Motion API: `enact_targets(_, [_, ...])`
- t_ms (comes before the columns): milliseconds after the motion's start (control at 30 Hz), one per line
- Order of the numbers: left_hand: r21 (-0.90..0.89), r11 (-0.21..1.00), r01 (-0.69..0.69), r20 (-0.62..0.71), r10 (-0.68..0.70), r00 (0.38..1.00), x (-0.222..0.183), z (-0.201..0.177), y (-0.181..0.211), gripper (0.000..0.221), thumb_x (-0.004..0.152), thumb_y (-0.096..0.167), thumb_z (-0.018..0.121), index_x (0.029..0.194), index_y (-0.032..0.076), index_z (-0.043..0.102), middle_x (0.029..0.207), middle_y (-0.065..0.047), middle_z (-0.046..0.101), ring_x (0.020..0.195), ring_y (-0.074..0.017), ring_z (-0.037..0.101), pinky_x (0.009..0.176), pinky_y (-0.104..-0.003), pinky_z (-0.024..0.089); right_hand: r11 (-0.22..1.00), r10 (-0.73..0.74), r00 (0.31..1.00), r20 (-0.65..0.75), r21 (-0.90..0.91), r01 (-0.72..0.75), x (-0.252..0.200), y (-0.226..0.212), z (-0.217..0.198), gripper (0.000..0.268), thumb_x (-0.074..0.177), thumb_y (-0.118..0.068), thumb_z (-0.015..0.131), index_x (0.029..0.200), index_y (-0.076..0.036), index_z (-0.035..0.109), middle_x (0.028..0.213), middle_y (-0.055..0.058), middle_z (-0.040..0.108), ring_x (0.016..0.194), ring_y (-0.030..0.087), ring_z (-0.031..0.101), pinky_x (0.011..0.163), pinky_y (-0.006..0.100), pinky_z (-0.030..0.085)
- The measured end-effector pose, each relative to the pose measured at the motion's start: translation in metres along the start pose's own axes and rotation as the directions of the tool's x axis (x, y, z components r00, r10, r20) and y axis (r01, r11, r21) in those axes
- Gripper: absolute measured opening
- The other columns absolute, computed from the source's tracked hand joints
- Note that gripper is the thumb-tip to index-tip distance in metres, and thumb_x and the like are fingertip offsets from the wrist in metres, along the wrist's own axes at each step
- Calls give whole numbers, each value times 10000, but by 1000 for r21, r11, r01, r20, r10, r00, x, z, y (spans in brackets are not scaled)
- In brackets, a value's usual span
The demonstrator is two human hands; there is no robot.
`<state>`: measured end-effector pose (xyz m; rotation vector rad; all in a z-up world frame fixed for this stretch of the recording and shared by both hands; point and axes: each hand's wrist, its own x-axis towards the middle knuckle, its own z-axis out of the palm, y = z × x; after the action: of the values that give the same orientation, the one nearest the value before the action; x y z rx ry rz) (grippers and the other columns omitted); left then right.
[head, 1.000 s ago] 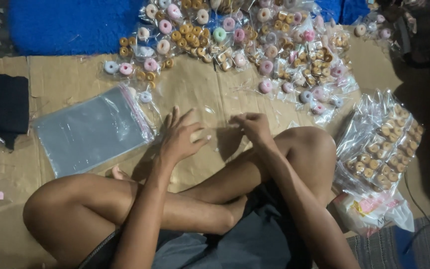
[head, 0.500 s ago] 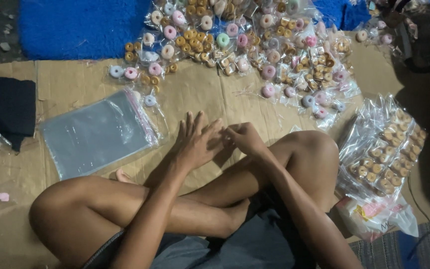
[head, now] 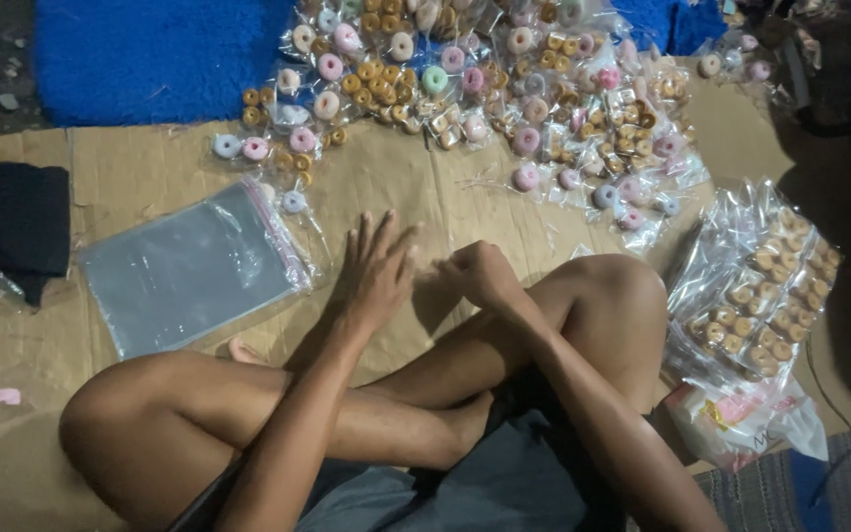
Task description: The person picks up small colorful ring-shaped objects and places them into plastic bags by hand while sitting on the floor.
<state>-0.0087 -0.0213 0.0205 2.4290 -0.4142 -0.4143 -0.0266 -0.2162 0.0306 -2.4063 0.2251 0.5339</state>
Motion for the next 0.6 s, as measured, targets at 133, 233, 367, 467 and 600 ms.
enact_targets(133, [-129, 992, 13, -61, -21, 998, 3, -1, -7, 465, 1133, 296, 319, 1576, 225, 441, 1647, -175, 341, 1563, -429, 180, 1259, -609, 91, 989, -4, 995, 97, -147, 18, 2, 3, -58, 467, 831, -363, 761, 1173, -45, 748, 991, 180, 796, 1018, 392, 747, 880, 538, 569])
enact_targets(233, [-10, 1000, 25, -25, -26, 999, 1, 1, -10, 462, 1111, 274, 402, 1570, 266, 445, 1639, -135, 367, 1561, -420, 212, 1250, -616, 147, 960, 41, 994, -106, -272, -69, 45, 47, -86, 429, 845, -296, 771, 1251, -160, 727, 1048, 78, 792, 1073, 363, 723, 922, 523, 565])
enact_targets(367, [273, 961, -41, 97, 15, 995, 2, -11, 7, 578, 1040, 199, 464, 1607, 243, 359, 1657, -136, 337, 1555, -424, 229, 1242, -622, 184, 917, -100, 960, -261, -399, -12, 103, 81, -89, 549, 814, -318, 813, 1311, -142, 658, 1169, 165, 700, 1098, 446, 673, 853, 612, 565])
enact_targets(467, [355, 934, -51, 125, 7, 992, 3, -8, 2, 558, 1060, 253, 435, 1610, 208, 356, 1663, -134, 328, 1555, -411, 241, 1247, -600, 191, 868, -132, 950, -282, -496, -26, 123, 91, -63, 453, 852, -289, 789, 1257, -133, 662, 1131, 165, 674, 1043, 442, 687, 833, 602, 578])
enact_targets(600, [250, 968, -35, 84, 15, 996, 4, -7, -6, 486, 1129, 410, 288, 1559, 261, 460, 1670, -120, 323, 1567, -430, 187, 1250, -608, 135, 937, -155, 932, -328, -349, 34, 108, 54, -60, 267, 922, -253, 644, 1175, -174, 673, 947, 111, 741, 966, 372, 726, 853, 554, 559])
